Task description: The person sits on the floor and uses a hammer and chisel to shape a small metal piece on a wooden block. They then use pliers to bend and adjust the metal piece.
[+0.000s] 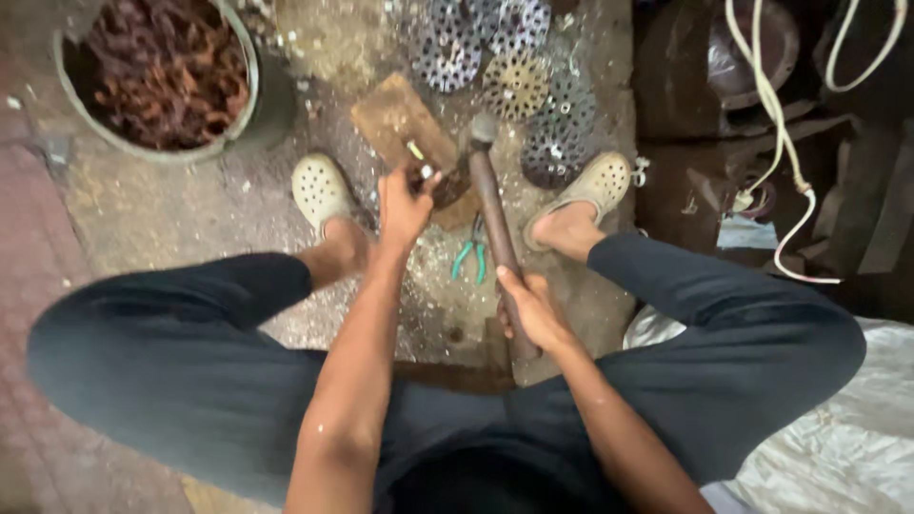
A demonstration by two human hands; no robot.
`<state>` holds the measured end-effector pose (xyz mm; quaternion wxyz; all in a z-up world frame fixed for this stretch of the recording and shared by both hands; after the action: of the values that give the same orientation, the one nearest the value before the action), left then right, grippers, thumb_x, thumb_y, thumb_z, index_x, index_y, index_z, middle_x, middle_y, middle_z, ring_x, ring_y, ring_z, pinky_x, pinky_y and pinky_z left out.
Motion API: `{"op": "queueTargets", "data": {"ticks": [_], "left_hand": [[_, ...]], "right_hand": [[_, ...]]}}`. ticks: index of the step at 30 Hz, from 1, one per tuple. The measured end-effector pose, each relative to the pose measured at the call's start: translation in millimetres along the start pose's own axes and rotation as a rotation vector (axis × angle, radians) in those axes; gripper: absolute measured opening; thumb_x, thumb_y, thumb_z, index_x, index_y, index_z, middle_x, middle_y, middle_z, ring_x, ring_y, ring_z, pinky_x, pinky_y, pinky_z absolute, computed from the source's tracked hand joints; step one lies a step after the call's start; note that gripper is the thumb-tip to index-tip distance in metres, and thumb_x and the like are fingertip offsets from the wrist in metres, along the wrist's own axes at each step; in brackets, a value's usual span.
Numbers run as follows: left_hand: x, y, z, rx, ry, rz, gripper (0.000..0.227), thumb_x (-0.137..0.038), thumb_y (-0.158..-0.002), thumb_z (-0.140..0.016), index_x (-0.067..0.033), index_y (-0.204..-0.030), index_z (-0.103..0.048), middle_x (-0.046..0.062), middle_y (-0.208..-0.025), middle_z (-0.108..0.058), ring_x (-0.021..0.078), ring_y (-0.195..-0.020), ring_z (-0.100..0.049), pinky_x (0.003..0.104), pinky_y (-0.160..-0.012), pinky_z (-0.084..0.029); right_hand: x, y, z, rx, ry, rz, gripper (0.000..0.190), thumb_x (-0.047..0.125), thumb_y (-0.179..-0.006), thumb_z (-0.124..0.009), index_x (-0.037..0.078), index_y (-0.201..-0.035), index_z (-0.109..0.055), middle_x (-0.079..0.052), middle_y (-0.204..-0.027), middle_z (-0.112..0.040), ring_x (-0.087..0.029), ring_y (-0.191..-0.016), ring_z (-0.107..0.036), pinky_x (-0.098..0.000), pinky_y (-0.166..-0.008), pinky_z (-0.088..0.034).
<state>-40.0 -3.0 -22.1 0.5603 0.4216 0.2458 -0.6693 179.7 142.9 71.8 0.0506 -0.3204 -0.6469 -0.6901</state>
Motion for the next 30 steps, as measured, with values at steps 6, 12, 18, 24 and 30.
{"op": "queueTargets", "data": {"ticks": [6, 12, 18, 24, 30], "left_hand": [[5, -1, -3, -0.067, -0.060, -0.038, 0.037, -0.025, -0.083, -0.086, 0.0027, -0.103, -0.072, 0.022, -0.092, -0.075, 0.0400, -0.086, -0.069, 0.047, -0.078, -0.055], [-12, 5, 15, -0.026, -0.022, 0.008, 0.032, -0.020, -0.083, -0.084, 0.0014, -0.105, -0.074, 0.019, -0.090, -0.076, 0.0348, -0.085, -0.069, 0.044, -0.078, -0.055], [-18, -1, 11, 0.074, 0.064, 0.075, 0.024, -0.016, -0.087, -0.079, -0.0005, -0.105, -0.075, 0.017, -0.089, -0.077, 0.0286, -0.079, -0.073, 0.040, -0.076, -0.056], [-15, 4, 2, -0.023, -0.053, -0.135, 0.029, -0.015, -0.083, -0.087, 0.0040, -0.101, -0.075, 0.020, -0.085, -0.074, 0.0319, -0.076, -0.069, 0.039, -0.069, -0.055], [-11, -5, 13, 0.011, 0.200, 0.080, 0.028, -0.018, -0.084, -0.082, 0.0022, -0.102, -0.074, 0.014, -0.083, -0.076, 0.0234, -0.073, -0.072, 0.036, -0.070, -0.056]], "right_hand": [[2, -6, -5, -0.006, 0.132, -0.036, 0.044, 0.046, -0.097, -0.060, 0.003, -0.088, -0.063, -0.008, -0.066, -0.061, -0.017, -0.052, -0.061, -0.0340, -0.042, -0.050], [11, -11, 2, -0.086, -0.041, -0.069, 0.046, 0.046, -0.097, -0.062, 0.001, -0.088, -0.060, -0.006, -0.064, -0.056, -0.018, -0.050, -0.057, -0.0346, -0.041, -0.045], [7, 8, 11, -0.053, -0.153, -0.051, 0.046, 0.047, -0.098, -0.057, 0.002, -0.089, -0.058, -0.009, -0.060, -0.055, -0.019, -0.044, -0.054, -0.0337, -0.039, -0.043], [-6, 2, -4, 0.003, -0.042, 0.049, 0.043, 0.047, -0.099, -0.057, 0.004, -0.090, -0.058, -0.008, -0.062, -0.056, -0.018, -0.047, -0.056, -0.0346, -0.039, -0.045], [-18, -18, 5, -0.057, 0.013, -0.126, 0.045, 0.047, -0.098, -0.059, 0.003, -0.089, -0.061, -0.007, -0.065, -0.059, -0.018, -0.052, -0.059, -0.0340, -0.043, -0.047]]}}
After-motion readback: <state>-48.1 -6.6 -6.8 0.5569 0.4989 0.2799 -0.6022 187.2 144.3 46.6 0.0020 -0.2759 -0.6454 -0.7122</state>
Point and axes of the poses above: each hand's wrist, its own y-axis away from the middle knuckle, its own z-axis out of the back of the hand, x = y × z, the point moved 3 cm from there along -y, towards the middle knuckle
